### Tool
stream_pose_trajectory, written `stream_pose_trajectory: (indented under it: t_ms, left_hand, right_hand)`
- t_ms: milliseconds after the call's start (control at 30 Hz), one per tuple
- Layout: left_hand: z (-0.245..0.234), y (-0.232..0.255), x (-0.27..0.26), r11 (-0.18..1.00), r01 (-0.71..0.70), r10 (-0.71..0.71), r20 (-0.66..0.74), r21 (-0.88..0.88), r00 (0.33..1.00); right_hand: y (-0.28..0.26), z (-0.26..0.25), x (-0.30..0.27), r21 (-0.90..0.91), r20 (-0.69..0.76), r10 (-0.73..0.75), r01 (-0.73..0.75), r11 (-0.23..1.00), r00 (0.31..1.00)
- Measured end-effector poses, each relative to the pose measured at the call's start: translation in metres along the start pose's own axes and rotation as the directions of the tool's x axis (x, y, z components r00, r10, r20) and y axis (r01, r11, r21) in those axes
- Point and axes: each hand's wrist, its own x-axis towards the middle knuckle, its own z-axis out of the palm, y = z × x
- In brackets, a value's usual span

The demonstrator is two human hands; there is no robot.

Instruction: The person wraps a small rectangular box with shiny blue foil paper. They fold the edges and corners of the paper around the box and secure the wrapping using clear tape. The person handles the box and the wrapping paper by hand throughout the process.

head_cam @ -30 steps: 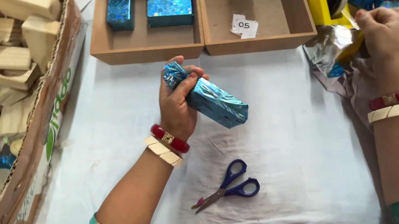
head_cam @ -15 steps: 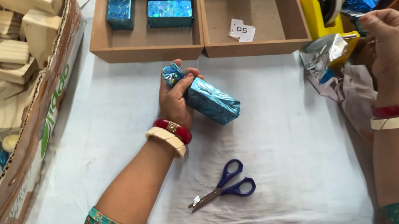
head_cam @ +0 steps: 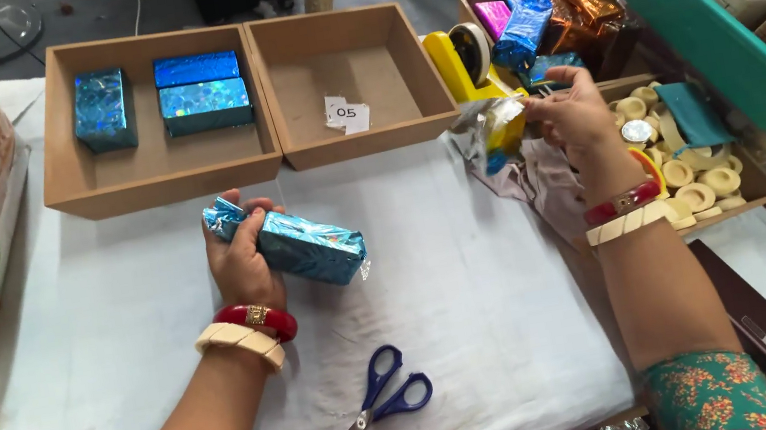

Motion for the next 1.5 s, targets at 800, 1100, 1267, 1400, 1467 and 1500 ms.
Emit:
stream_pose_trajectory:
  t_ms: [800, 1100, 1267, 1400, 1467, 1500]
  left_hand:
    - [0.035, 0.014, -0.054, 0.991, 0.045, -0.11, 0.582, 0.126, 0.806]
    - [0.038, -0.006, -0.069, 0.985, 0.108, -0.168, 0.581, 0.137, 0.796]
    - [0.044, -0.002, -0.073, 0.977, 0.101, -0.187, 0.537, 0.186, 0.823]
    - [0.051, 0.012, -0.081, 0.963, 0.107, -0.234, 0.561, 0.249, 0.794]
    - [0.053, 0.013, -0.083, 0.964, 0.092, -0.225, 0.577, 0.251, 0.785]
    - [0.054, 0.013, -0.084, 0.965, 0.075, -0.215, 0.592, 0.253, 0.777]
  right_hand:
    - [-0.088, 0.122, -0.202, 0.247, 0.773, -0.563, 0.677, 0.693, 0.294]
    - [-0.075, 0.142, -0.207, 0.195, 0.841, -0.482, 0.694, 0.693, 0.245]
    - [-0.089, 0.146, -0.222, -0.116, 0.823, -0.339, 0.718, 0.686, 0.456]
    - [-0.101, 0.142, -0.229, -0.41, 0.729, -0.262, 0.709, 0.573, 0.633]
    - [-0.103, 0.144, -0.221, -0.434, 0.712, -0.269, 0.707, 0.559, 0.649]
    - [-0.103, 0.144, -0.217, -0.456, 0.696, -0.276, 0.704, 0.544, 0.663]
